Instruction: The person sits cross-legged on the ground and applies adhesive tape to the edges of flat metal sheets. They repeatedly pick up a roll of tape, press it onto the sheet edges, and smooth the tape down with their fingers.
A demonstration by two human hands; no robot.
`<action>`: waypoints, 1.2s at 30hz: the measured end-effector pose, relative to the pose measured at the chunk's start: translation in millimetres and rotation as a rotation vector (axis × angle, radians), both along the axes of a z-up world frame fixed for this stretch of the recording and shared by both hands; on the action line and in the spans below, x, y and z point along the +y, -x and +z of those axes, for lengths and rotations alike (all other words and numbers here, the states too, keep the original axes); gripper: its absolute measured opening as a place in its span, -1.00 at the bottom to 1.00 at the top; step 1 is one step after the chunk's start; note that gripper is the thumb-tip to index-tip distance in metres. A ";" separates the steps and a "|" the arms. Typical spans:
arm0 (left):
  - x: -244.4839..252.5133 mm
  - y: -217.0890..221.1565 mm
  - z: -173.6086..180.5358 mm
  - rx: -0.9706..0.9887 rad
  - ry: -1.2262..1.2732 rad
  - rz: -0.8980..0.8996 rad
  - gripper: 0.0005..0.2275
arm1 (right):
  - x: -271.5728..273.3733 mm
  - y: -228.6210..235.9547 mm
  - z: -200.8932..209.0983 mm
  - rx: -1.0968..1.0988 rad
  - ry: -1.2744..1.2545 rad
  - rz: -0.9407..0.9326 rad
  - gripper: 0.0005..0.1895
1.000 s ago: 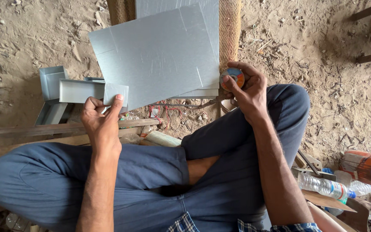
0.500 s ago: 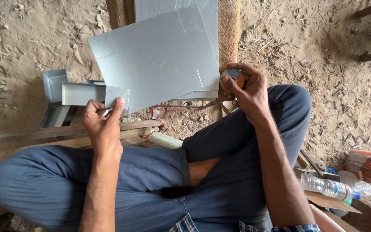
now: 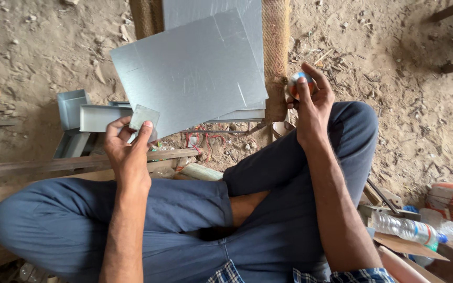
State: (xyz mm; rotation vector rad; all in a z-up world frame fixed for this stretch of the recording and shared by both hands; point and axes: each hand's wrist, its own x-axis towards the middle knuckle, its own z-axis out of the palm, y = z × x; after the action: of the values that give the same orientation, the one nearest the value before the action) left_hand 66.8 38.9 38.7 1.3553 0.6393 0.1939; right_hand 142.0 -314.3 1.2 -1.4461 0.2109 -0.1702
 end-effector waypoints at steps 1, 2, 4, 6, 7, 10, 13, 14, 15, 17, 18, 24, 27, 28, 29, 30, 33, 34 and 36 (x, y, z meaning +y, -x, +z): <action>0.9 0.4 0.6 0.003 0.004 -0.002 -0.74 | 2.3 -0.5 -2.0 0.007 -0.010 -0.002 -0.60; 1.6 -0.7 0.6 0.005 0.008 -0.008 -0.76 | 2.8 -0.5 -3.2 0.014 -0.020 -0.008 -0.60; 5.8 -0.6 0.9 0.011 0.019 0.038 -0.77 | -1.8 1.0 -3.6 -0.004 -0.053 -0.016 -0.61; 9.9 -0.8 -0.8 0.021 0.039 0.091 -0.79 | -2.1 0.3 -5.6 -0.052 -0.117 -0.010 -0.62; 11.3 -2.6 -3.1 0.027 0.052 0.121 -0.79 | -1.8 -0.4 -6.2 -0.045 -0.093 -0.017 -0.63; 15.9 -2.9 -9.8 0.033 0.095 0.159 -0.81 | -0.3 -0.8 -7.8 -0.010 -0.052 -0.014 -0.65; 15.4 -1.8 -15.4 0.041 0.086 0.137 -0.83 | -3.4 -2.2 -11.0 0.025 -0.036 -0.015 -0.66; 13.9 -1.3 -16.4 0.047 0.076 0.120 -0.83 | -6.2 -1.3 -11.4 0.029 -0.028 -0.021 -0.66; 13.3 -1.0 -16.5 0.018 0.065 0.119 -0.85 | -7.8 -0.6 -12.5 0.033 -0.021 -0.027 -0.66; 14.5 -1.5 -15.8 -0.040 0.050 0.109 -0.87 | -6.7 -0.5 -17.3 0.020 -0.015 -0.020 -0.67; 13.9 -1.5 -16.3 -0.049 0.039 0.119 -0.87 | -8.4 -1.0 -18.2 0.012 -0.007 -0.016 -0.67; 16.2 -2.3 -22.1 -0.142 0.014 0.189 -0.85 | -9.6 -2.0 -17.6 0.015 0.059 -0.005 -0.67; 15.2 -2.1 -19.4 -0.137 0.010 0.170 -0.83 | -5.5 0.2 -12.4 0.051 0.042 -0.004 -0.69; 13.5 -2.1 -18.0 -0.112 0.029 0.148 -0.81 | -4.7 0.7 -10.7 0.053 0.051 -0.003 -0.69; 11.4 -2.1 -16.7 -0.087 0.048 0.127 -0.80 | -4.2 0.0 -8.9 0.055 0.060 -0.002 -0.69; 10.0 -1.7 -15.1 -0.080 0.034 0.125 -0.79 | -3.2 -0.6 -7.4 0.057 0.067 -0.002 -0.69; 9.3 -2.1 -13.2 -0.041 0.030 0.124 -0.78 | -1.8 -0.9 -5.3 0.036 0.041 0.022 -0.69; 10.1 -3.3 -13.9 -0.018 0.052 0.130 -0.79 | -1.9 -0.9 -5.3 0.039 0.044 0.022 -0.68; 12.3 -6.2 -17.5 0.032 0.104 0.126 -0.78 | -2.8 -0.9 -5.6 0.045 0.051 0.021 -0.68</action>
State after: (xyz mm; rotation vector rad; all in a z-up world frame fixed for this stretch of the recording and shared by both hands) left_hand 73.0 51.2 21.1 1.2209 0.7528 0.2373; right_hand 142.9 -317.1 -4.4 -1.5036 0.2292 -0.1266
